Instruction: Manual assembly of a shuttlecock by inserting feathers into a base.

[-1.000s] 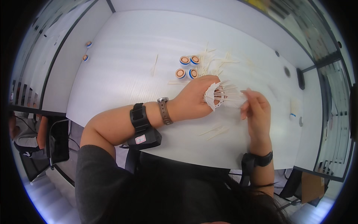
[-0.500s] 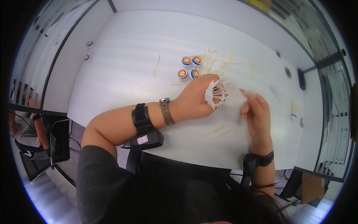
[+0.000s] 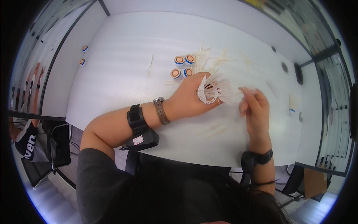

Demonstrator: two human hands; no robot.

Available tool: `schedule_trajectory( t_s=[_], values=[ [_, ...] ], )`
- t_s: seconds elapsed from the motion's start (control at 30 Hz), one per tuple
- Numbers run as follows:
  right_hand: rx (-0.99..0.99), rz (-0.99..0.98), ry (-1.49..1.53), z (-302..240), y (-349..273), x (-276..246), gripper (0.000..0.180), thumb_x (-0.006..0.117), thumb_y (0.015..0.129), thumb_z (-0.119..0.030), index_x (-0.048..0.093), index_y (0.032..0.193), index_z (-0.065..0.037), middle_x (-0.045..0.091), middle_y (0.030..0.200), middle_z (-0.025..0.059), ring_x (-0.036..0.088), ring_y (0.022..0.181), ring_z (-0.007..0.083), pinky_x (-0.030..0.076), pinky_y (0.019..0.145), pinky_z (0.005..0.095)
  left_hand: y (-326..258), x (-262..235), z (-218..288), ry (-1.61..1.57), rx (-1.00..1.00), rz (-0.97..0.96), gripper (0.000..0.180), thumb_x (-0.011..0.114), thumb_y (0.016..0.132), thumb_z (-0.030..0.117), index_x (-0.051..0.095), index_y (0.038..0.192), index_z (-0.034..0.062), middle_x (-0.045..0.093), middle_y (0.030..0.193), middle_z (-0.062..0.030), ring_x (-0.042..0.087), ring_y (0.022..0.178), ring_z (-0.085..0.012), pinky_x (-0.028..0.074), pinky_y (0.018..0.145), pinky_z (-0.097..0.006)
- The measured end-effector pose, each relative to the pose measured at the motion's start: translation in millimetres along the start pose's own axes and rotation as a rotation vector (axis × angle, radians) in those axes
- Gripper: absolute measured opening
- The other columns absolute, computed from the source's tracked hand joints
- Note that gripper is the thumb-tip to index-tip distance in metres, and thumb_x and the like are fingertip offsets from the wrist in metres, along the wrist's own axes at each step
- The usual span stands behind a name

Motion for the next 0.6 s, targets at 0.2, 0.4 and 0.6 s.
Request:
schedule_trajectory(
  t_s=[0.2, 0.4, 0.6],
  values=[
    [-0.011, 0.017, -0.073, -0.9, -2.3, 4.4, 0.013, 0.067, 0.090, -0.013, 0.067, 0.092, 0.000, 0.057, 0.062, 0.0007, 0.052, 0.051, 0.0073, 0.041, 0.049, 0.0204, -1.5, -3.0, -6.8, 0.080, -0.040, -0.096, 0.021, 0.071, 0.080, 0.010, 0.067, 0.100, 0.0040, 0.069, 0.094, -0.0054, 0.066, 0.085, -0.0132, 0.052, 0.076, -0.028],
    [-0.050, -0.002, -0.116, -1.1, -2.7, 5.1, 0.015, 0.065, 0.092, -0.014, 0.066, 0.093, 0.001, 0.057, 0.061, 0.0012, 0.052, 0.048, 0.0079, 0.041, 0.047, 0.0207, -2.0, -0.2, -2.8, -0.013, 0.016, -0.087, 0.021, 0.074, 0.073, 0.013, 0.060, 0.084, 0.0020, 0.059, 0.076, -0.0106, 0.059, 0.071, -0.0268, 0.046, 0.063, -0.034],
    [-0.082, -0.019, -0.109, -3.7, -3.4, 5.2, 0.019, 0.062, 0.094, -0.017, 0.066, 0.093, 0.001, 0.055, 0.056, 0.0022, 0.052, 0.049, 0.0091, 0.040, 0.048, 0.0209, 0.1, -1.3, 1.9, 0.032, 0.034, -0.091, 0.021, 0.073, 0.073, 0.013, 0.058, 0.083, 0.0018, 0.058, 0.076, -0.0117, 0.058, 0.071, -0.0292, 0.046, 0.062, -0.035]
  ],
)
Point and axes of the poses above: each hand's wrist, its own y-axis towards the middle knuckle, its own x-axis out of the palm, z = x × y, the point moved 3 cm from there along y, towards the middle knuckle
